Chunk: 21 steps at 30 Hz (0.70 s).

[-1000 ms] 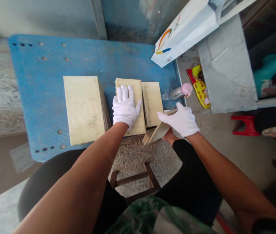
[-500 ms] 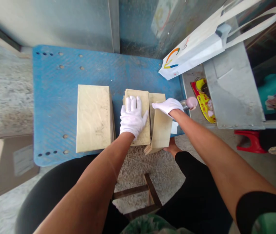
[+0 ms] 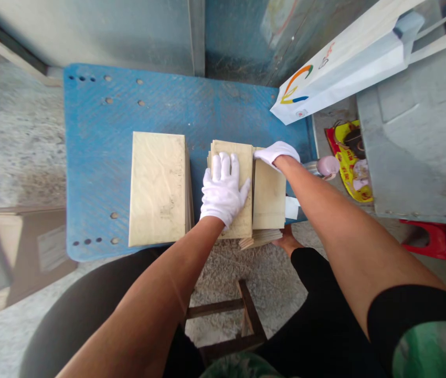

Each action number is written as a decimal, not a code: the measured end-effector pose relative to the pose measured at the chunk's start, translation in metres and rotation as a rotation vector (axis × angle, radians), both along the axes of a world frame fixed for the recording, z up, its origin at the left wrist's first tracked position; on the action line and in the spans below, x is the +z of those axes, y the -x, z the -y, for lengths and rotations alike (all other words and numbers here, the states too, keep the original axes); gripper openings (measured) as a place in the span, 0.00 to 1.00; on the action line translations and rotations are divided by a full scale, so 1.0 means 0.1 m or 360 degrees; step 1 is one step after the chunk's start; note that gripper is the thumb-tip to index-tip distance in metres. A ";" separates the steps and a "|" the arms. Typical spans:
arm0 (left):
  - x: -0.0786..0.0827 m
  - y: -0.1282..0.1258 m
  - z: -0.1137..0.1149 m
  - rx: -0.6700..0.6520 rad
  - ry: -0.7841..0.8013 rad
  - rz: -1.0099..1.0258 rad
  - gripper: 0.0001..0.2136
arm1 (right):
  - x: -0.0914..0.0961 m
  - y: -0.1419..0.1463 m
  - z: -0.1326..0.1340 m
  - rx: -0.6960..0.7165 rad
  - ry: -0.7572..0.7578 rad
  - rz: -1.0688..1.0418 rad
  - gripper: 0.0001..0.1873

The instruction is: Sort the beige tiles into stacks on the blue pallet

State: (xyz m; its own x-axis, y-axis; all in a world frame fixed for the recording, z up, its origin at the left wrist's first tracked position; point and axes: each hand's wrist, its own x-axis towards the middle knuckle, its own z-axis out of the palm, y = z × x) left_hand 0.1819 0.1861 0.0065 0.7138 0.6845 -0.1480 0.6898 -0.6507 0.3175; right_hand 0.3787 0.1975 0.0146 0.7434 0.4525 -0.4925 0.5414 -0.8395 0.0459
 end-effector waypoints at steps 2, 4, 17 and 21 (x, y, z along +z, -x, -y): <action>0.00 0.00 0.00 -0.0006 0.0001 -0.0004 0.33 | -0.03 0.00 -0.04 -0.0029 0.0008 -0.0034 0.36; 0.00 0.00 0.00 -0.0012 -0.0003 0.0001 0.33 | -0.08 0.01 -0.05 -0.0007 -0.0009 -0.0039 0.33; 0.01 0.00 0.00 -0.0018 0.0031 0.0016 0.34 | -0.27 -0.03 -0.05 -0.0005 -0.0159 0.0123 0.33; 0.03 -0.01 -0.01 -0.0021 0.0059 0.0009 0.34 | -0.29 -0.05 0.00 0.0018 -0.0184 0.0082 0.36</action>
State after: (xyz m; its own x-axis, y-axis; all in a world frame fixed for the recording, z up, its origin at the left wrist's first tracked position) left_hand 0.1828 0.1868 0.0092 0.7238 0.6690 -0.1689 0.6792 -0.6475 0.3457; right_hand 0.3842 0.1975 -0.0148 0.7610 0.5126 -0.3976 0.5503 -0.8347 -0.0229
